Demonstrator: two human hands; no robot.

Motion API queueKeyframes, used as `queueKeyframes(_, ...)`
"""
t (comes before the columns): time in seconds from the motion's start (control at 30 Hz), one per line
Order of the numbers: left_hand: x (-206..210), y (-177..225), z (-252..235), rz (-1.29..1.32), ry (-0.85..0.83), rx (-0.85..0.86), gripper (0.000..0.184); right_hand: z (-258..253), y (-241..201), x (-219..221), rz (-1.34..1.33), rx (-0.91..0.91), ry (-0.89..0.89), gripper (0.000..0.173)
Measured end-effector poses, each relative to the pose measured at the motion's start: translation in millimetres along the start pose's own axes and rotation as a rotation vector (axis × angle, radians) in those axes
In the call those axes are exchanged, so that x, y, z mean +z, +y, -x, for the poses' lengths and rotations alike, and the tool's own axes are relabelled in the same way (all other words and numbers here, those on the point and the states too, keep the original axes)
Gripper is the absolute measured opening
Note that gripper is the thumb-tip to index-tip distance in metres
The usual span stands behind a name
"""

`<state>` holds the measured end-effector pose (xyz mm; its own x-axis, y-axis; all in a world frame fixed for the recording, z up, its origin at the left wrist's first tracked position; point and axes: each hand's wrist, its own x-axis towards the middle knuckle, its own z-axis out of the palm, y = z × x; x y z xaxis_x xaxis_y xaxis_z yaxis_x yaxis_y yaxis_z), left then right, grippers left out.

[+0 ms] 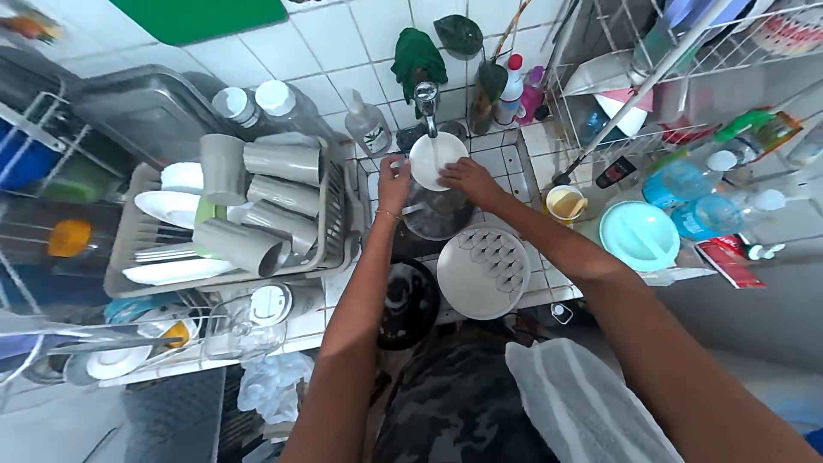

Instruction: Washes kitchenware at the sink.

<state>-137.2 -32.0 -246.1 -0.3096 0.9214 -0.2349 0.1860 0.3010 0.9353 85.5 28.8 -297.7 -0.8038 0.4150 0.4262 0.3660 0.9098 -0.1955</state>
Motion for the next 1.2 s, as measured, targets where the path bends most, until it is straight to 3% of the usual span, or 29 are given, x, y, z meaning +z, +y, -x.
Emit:
queueKeyframes(0.1,14.6,0.2,-6.1,0.299,-0.162,-0.208,0.063,-7.8,-8.9,2.1,-0.161,0.204,0.054,0.033)
queueKeyframes(0.2,28.3,-10.5,-15.9,0.602,-0.234,-0.284,0.070,-26.2,-29.2,-7.1,-0.274,0.407,-0.003,0.031)
queueKeyframes(0.3,42.6,-14.8,-15.9,0.770,-0.114,-0.322,0.057,-33.8,-35.6,1.6,-0.064,0.327,-0.062,0.030)
queueKeyframes(0.4,43.0,-25.2,-15.3,0.928,-0.092,-0.281,0.060,-22.4,-26.3,14.7,0.039,0.120,0.011,0.027)
queueKeyframes(0.47,41.3,-30.3,-16.9,0.919,-0.105,-0.255,0.062,-8.5,-23.3,14.2,0.021,0.069,0.028,0.031)
queueKeyframes(0.57,43.6,-28.4,-19.4,0.834,-0.161,-0.223,0.055,4.4,-16.9,17.2,-0.150,0.191,0.052,0.038)
queueKeyframes(0.63,48.9,-20.6,-20.7,0.792,-0.156,-0.245,0.049,-0.7,-14.3,16.0,-0.401,0.367,0.097,0.037)
queueKeyframes(0.73,54.4,-15.3,-23.7,0.719,-0.126,-0.283,0.054,-21.6,-12.8,11.6,-0.913,0.637,0.227,0.040)
queueKeyframes(0.87,53.4,-19.0,-28.9,0.779,-0.076,-0.309,0.069,-40.8,-12.3,5.8,-1.355,0.742,0.307,0.050)
queueKeyframes(1.03,52.3,-39.6,-35.6,0.897,-0.064,-0.225,0.058,-38.8,-6.7,4.0,-1.326,0.900,0.316,0.038)
queueKeyframes(1.2,73.0,-39.3,-35.8,0.563,0.028,-0.255,0.050,-12.9,-4.2,-12.1,-1.194,1.049,0.312,0.037)
